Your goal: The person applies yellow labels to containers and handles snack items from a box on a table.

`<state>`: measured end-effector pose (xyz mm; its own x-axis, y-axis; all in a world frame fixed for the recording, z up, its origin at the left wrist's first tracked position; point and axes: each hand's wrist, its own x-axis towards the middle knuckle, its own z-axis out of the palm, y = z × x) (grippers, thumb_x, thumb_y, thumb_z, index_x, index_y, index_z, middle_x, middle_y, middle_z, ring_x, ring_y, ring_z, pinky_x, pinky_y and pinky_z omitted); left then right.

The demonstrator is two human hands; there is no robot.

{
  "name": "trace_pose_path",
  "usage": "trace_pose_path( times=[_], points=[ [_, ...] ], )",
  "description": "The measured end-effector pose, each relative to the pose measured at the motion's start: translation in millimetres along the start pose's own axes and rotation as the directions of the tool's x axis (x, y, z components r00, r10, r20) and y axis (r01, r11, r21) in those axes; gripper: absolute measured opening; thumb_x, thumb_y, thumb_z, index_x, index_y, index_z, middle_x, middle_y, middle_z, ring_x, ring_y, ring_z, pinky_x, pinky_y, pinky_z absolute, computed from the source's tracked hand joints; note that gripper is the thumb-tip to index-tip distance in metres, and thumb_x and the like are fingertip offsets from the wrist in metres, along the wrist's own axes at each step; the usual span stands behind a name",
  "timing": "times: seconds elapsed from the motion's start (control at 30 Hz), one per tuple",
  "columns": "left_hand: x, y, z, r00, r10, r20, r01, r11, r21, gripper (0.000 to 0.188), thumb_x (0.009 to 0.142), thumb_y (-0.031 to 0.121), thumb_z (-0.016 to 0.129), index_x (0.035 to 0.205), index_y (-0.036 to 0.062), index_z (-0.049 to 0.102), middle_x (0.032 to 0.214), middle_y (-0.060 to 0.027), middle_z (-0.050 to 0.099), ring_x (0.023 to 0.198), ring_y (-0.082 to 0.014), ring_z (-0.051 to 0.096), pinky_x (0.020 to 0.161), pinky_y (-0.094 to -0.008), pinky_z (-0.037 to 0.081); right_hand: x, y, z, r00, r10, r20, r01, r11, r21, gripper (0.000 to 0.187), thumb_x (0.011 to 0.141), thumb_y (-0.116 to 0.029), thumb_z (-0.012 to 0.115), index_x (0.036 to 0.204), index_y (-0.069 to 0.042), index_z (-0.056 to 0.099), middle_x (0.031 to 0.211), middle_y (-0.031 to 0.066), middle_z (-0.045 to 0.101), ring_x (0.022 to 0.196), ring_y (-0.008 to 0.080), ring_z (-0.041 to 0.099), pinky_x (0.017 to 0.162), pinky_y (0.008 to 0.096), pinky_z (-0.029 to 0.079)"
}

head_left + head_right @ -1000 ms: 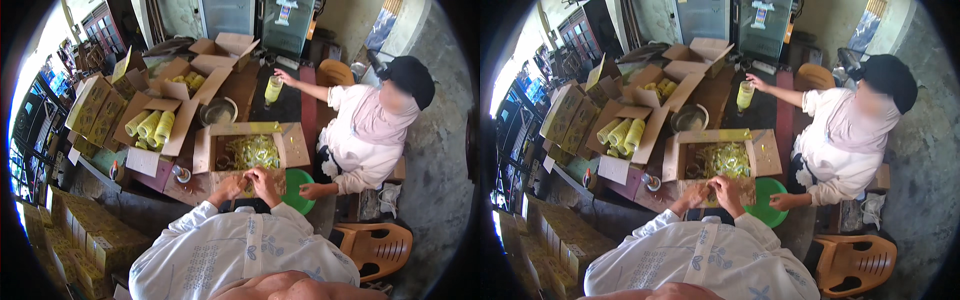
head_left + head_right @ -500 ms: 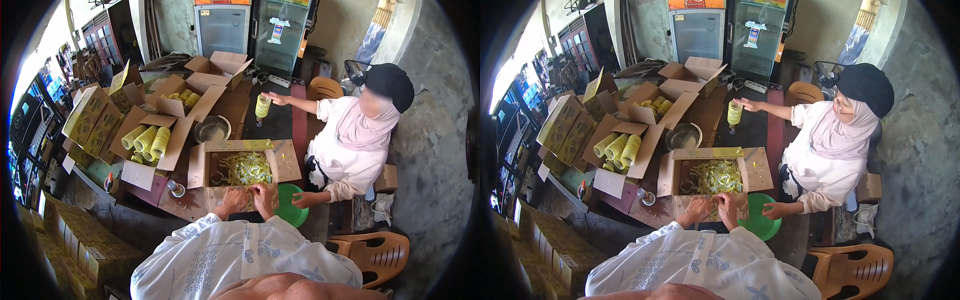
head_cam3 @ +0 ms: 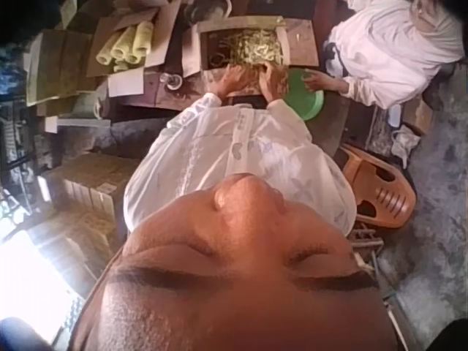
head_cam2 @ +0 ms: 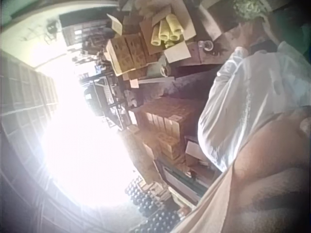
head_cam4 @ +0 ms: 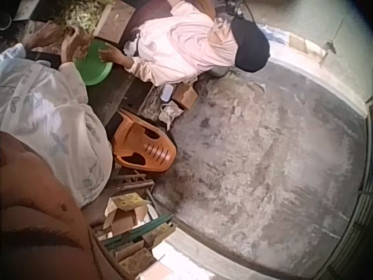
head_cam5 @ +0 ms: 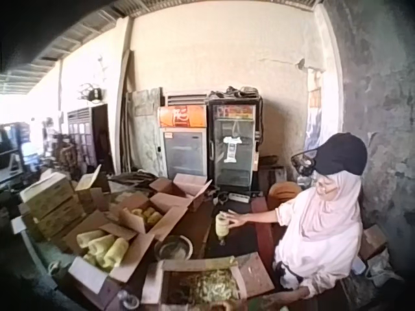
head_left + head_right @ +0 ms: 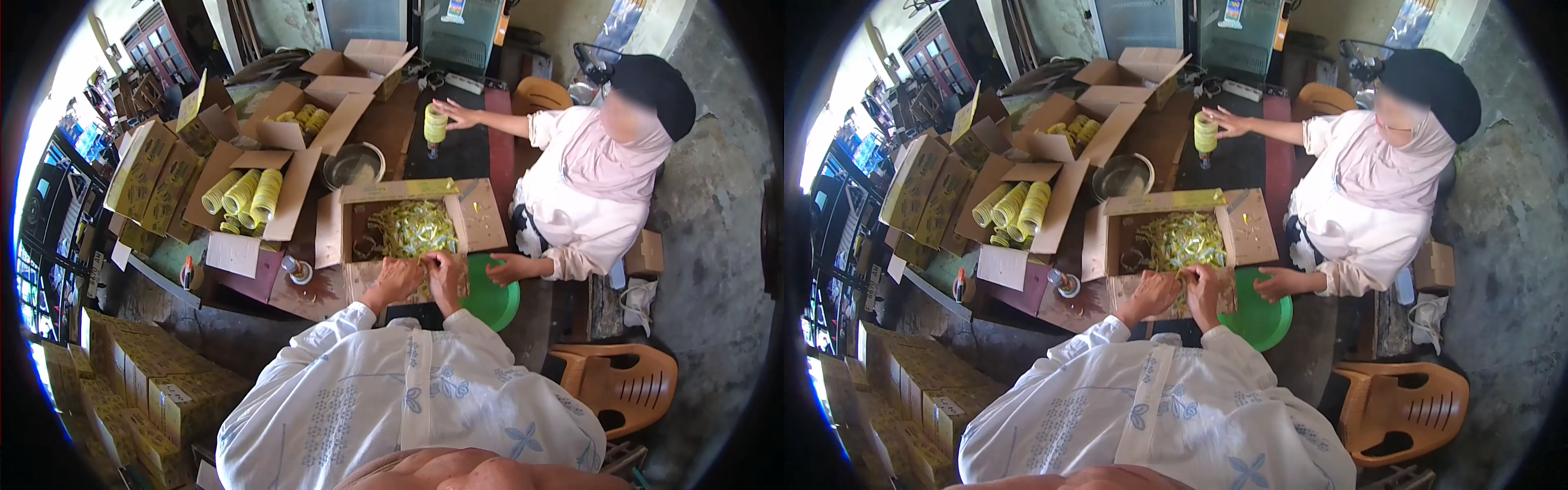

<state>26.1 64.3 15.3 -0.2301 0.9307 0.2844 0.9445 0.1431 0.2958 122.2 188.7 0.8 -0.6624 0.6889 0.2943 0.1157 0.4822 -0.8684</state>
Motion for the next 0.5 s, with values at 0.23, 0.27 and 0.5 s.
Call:
trace_pose_path(
  times=[0.23, 0.27, 0.5],
  points=[
    [0, 9, -4, 0.987, -0.160, -0.017, 0.157, 0.982, -0.107, 0.017, 0.088, 0.020, 0.053, 0.076, 0.0074, 0.055, 0.076, -0.0130, 0.061, 0.068, -0.0328, 0.063, 0.059, -0.0483, 0.038, -2, -1, 3, 0.999, -0.021, -0.029, 0.021, 1.000, -0.019, 0.007, 0.081, -0.004, 0.071, 0.085, 0.000, 0.068, 0.077, 0.0142, 0.064, 0.068, 0.0281, 0.062, 0.064, 0.0373, 0.049],
    [0, 11, -6, 0.985, -0.168, 0.040, 0.170, 0.983, -0.062, 0.017, 0.087, 0.020, 0.054, 0.076, 0.0074, 0.055, 0.078, -0.0130, 0.062, 0.069, -0.0328, 0.063, 0.060, -0.0487, 0.037, -4, 4, 4, 0.999, -0.025, -0.037, 0.024, 0.999, -0.021, 0.007, 0.081, -0.004, 0.071, 0.085, 0.000, 0.068, 0.077, 0.0143, 0.065, 0.067, 0.0279, 0.062, 0.064, 0.0372, 0.049],
    [-10, 4, 0, 0.997, -0.046, 0.064, 0.043, 0.998, 0.049, 0.020, 0.091, 0.018, 0.047, 0.085, 0.0026, 0.058, 0.082, -0.0171, 0.063, 0.069, -0.0379, 0.061, 0.068, -0.0514, 0.040, -5, 0, 11, 1.000, 0.022, -0.008, -0.022, 0.998, -0.061, 0.007, 0.079, -0.006, 0.073, 0.084, -0.001, 0.070, 0.078, 0.0149, 0.068, 0.069, 0.0275, 0.065, 0.064, 0.0366, 0.049]
  ],
)
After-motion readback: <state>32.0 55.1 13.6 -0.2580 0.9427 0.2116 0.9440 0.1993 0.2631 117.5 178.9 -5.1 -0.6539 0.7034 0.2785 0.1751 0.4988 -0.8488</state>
